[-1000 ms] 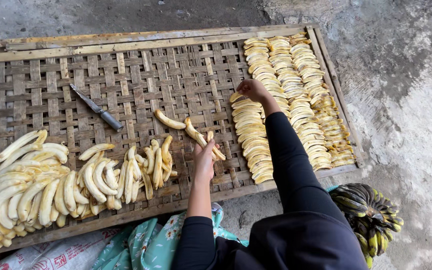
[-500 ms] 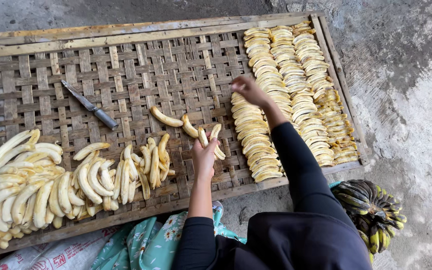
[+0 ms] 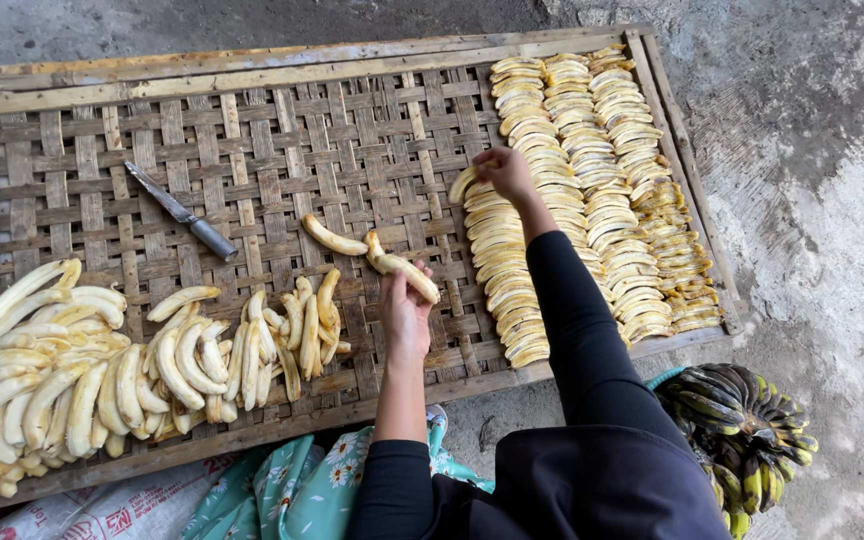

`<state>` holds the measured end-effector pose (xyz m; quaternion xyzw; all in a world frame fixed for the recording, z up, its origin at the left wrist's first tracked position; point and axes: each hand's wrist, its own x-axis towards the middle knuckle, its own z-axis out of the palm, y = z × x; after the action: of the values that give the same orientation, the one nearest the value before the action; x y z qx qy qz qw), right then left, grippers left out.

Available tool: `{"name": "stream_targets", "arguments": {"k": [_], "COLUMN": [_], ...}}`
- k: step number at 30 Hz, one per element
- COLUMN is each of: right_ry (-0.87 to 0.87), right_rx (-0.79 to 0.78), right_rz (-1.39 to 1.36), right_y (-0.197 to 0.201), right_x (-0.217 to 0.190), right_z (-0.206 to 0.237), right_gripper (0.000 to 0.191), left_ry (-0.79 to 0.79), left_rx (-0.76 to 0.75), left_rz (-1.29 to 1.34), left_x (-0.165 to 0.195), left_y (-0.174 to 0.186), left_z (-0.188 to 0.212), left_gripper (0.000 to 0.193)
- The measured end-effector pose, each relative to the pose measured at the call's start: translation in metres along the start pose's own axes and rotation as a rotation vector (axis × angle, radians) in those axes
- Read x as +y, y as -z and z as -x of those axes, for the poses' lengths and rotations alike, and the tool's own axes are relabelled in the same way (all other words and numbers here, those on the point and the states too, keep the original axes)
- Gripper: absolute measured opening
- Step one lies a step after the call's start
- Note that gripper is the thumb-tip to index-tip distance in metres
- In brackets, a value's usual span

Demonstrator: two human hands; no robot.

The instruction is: The person sits on the ground beside a woven bamboo tray and arranges peeled banana halves one at a time into neat rows on the tray, taking pieces from a loose pile on the tray and placing them into an ordered section alongside already arranged rows. A knife rests on the tray but is not used.

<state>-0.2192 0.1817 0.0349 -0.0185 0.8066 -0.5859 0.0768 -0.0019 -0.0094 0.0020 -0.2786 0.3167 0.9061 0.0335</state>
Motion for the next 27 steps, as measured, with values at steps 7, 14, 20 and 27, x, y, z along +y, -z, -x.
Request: {"name": "stream_targets", "arguments": {"k": [7,14,20,27], "right_ry": [0.165,0.045,0.11,0.059], "right_rx": [0.278,-0.023,-0.733,-0.314], "right_rz": [0.741,0.299,-0.251,0.257], "right_y": [0.016,-0.026,-0.065,-0.033], "right_x": [0.011,0.0,-0.031,-0.024], "right_z": [0.007,0.058,0.13,0.028], "right_gripper": [0.011,0.028,0.031,0.022], "left_ry": [-0.072,-0.141,-0.177,-0.142], "left_rx": [-0.06,0.01,0.137,0.178], "left_rz": [-0.054,-0.071,-0.114,-0.28], "left_x": [0.0,-0.007,-0.009,0.001], "left_y": [-0.004,-0.001,0.001,0.0], "left_z": [0.006,0.001,0.002,0.004], "left_gripper": [0.03,0.023,0.03,0.032]}}
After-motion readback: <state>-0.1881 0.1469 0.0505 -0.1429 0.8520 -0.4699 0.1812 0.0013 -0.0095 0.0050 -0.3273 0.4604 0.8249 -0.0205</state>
